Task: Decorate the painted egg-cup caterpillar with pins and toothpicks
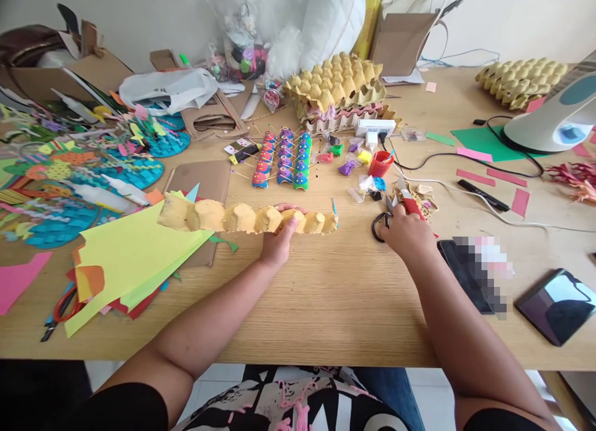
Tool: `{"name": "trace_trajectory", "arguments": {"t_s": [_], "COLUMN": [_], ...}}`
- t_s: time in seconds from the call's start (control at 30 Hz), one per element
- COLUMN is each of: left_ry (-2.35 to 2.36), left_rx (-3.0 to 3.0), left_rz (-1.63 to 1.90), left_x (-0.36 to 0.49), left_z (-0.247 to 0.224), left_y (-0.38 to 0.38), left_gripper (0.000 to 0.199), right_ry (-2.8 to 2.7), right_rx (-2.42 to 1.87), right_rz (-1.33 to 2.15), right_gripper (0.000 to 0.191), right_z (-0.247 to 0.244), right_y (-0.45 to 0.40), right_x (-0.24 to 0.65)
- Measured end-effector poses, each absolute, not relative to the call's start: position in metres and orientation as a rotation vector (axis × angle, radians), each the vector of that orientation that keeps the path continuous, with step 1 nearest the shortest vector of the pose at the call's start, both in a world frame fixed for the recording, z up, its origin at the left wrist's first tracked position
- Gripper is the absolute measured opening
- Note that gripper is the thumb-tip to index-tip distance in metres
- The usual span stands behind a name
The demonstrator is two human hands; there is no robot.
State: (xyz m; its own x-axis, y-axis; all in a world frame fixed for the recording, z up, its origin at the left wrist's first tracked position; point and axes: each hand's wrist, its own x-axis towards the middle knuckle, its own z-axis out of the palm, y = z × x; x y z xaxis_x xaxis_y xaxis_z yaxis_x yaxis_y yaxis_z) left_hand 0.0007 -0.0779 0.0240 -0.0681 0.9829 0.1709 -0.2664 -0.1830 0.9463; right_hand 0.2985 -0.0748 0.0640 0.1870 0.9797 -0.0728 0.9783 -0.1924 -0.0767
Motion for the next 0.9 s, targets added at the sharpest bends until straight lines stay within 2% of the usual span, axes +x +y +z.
{"name": "trace_trajectory", "arguments": {"t_s": [0.1,0.27,0.37,0.5,0.57,0.73,0.9], "left_ry": [0.941,0.909,0.862,0.837,0.801,0.672,0.585], "left_rx": [1.065,0.983,0.948,0.889,0.823,0.65,0.619], "left_rz": [1.483,1.493,1.501,1.488,1.478,1.462,1.399], "left_x": [0.001,0.002,0.002,0.003,0.003,0.002,-0.002], "left_z": [0.025,0.025,0.023,0.024,0.025,0.031,0.032], "left_y": [-0.077,-0.076,-0.076,-0.076,-0.076,-0.071,-0.068], "left_gripper": [0.048,0.05,0.046,0.047,0.051,0.051,0.043], "right_ry": [-1.834,-1.452,-1.242,-0.974,-0.907,-0.845,-0.92], "right_rx": [-2.564,-2.366,-2.12,-1.597,-1.363,-1.128,-1.26], "right_rz": [0.281,0.745,0.993,1.299,1.391,1.553,1.363], "right_gripper": [0.059,0.056,0.055,0.065,0.06,0.055,0.066], "right_z": [0.072,0.087,0.091,0.092,0.092,0.088,0.071], "right_y": [-0.073,-0.082,-0.095,-0.106,-0.103,-0.079,-0.06], "right_x": [0.304,0.326,0.339,0.332,0.315,0.255,0.215]}}
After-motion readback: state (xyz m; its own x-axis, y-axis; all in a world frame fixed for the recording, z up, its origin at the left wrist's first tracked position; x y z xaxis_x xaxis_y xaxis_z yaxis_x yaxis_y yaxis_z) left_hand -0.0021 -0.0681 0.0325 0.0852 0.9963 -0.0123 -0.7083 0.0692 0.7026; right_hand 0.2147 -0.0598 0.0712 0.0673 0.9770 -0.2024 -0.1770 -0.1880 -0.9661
